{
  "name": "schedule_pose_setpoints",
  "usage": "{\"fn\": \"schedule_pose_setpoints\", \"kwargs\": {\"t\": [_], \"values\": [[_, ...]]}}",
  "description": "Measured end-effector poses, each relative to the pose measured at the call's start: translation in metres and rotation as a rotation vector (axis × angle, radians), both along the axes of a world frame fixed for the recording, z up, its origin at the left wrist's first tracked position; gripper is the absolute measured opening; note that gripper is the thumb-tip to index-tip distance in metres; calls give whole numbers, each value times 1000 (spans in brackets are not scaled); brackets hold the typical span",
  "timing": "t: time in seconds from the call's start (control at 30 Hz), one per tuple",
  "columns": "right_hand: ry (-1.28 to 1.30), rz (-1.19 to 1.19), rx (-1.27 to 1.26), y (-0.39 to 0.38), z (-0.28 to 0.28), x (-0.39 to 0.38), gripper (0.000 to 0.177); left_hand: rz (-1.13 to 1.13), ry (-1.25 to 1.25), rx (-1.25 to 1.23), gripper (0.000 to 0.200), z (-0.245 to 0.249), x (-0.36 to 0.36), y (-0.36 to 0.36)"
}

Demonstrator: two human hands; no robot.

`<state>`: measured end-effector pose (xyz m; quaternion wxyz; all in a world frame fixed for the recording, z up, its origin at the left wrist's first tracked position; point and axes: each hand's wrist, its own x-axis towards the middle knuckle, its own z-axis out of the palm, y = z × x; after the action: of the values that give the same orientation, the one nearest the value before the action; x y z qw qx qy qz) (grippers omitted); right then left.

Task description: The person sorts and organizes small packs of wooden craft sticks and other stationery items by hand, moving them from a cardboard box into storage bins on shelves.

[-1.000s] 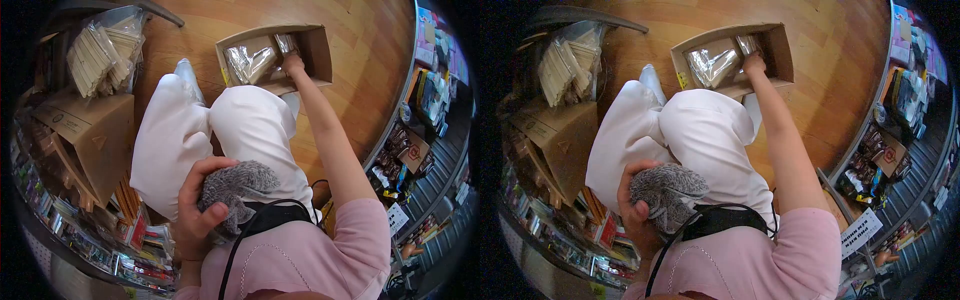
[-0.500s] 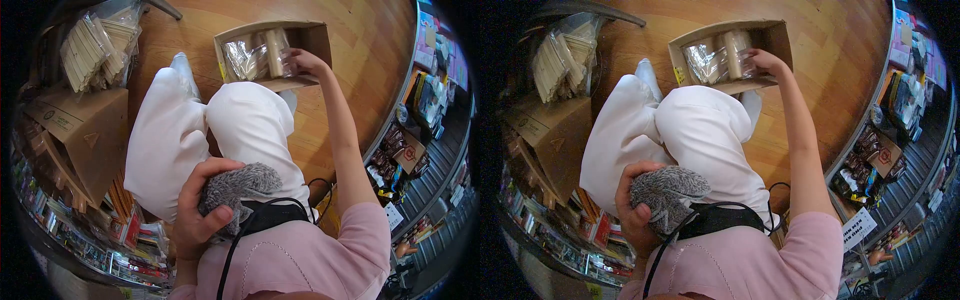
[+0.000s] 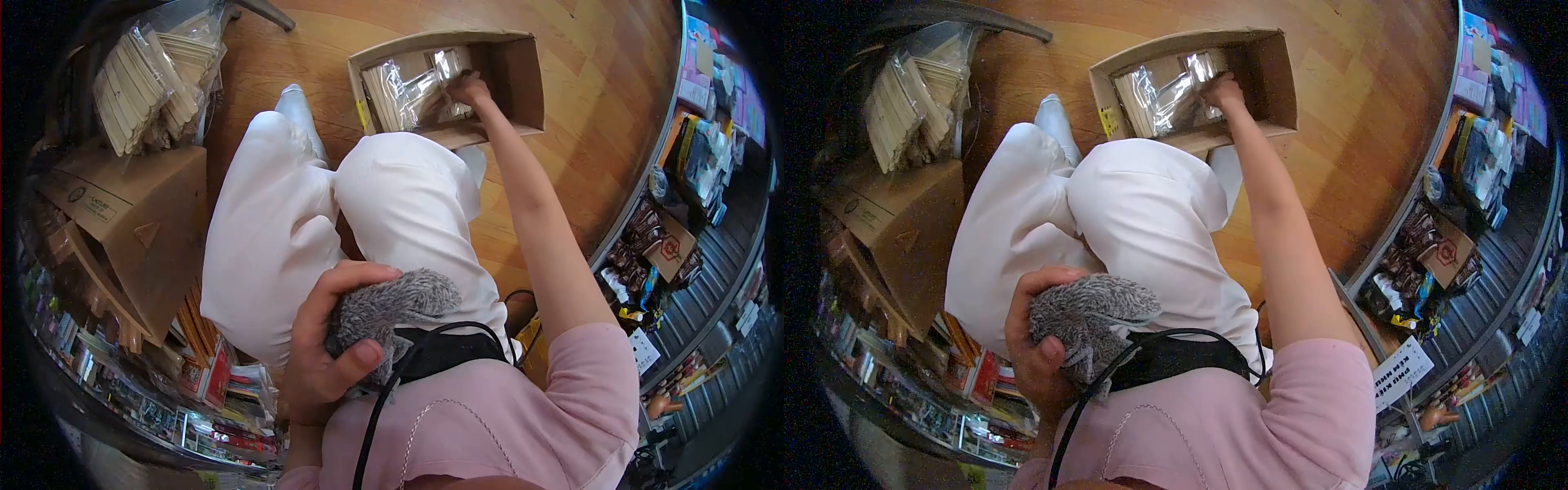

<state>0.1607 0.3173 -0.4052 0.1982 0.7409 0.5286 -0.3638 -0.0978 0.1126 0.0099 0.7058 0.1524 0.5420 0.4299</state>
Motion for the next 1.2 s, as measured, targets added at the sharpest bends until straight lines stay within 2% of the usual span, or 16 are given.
{"fn": "schedule_pose_setpoints", "kwargs": {"t": [0.1,0.17,0.23,0.27,0.33,0.37,0.43,0.47,0.53,0.7,0.87,0.97,1.03,1.1,1.17,1.2], "values": [[18,-27,-27,-3,14,-8,116,-32,5,-6,53,4,-1,4],[0,14,25,-2,9,-6,104,-28,5,1,53,4,-1,4],[242,21,-187,4,9,0,82,-25,2,15,52,4,-1,5],[242,21,-182,4,8,1,82,-37,14,28,52,4,0,6],[322,-11,13,-4,39,-9,61,-46,28,41,51,7,1,6],[322,-6,16,-7,52,-12,61,-52,29,29,51,11,2,8],[539,-337,12,-10,82,-14,45,-53,29,29,50,15,2,9],[539,-331,25,-14,103,-13,45,-103,41,61,46,16,1,10],[940,-474,-24,-27,149,-7,37,-150,54,113,42,16,0,10],[1188,-617,25,-71,273,-2,46,-182,157,355,29,3,7,-1],[1068,-235,420,-126,341,11,62,-103,175,427,30,-6,16,-14],[1048,-218,486,-166,383,6,66,-53,70,468,31,-6,15,-25],[978,-138,585,-190,405,-2,68,238,-82,367,33,9,18,-36],[901,-73,667,-217,423,-11,70,279,-123,379,38,26,22,-54],[706,-15,778,-236,438,-23,60,227,57,552,42,45,33,-72],[845,-99,777,-248,435,-29,53,267,230,708,42,54,50,-80]]}}
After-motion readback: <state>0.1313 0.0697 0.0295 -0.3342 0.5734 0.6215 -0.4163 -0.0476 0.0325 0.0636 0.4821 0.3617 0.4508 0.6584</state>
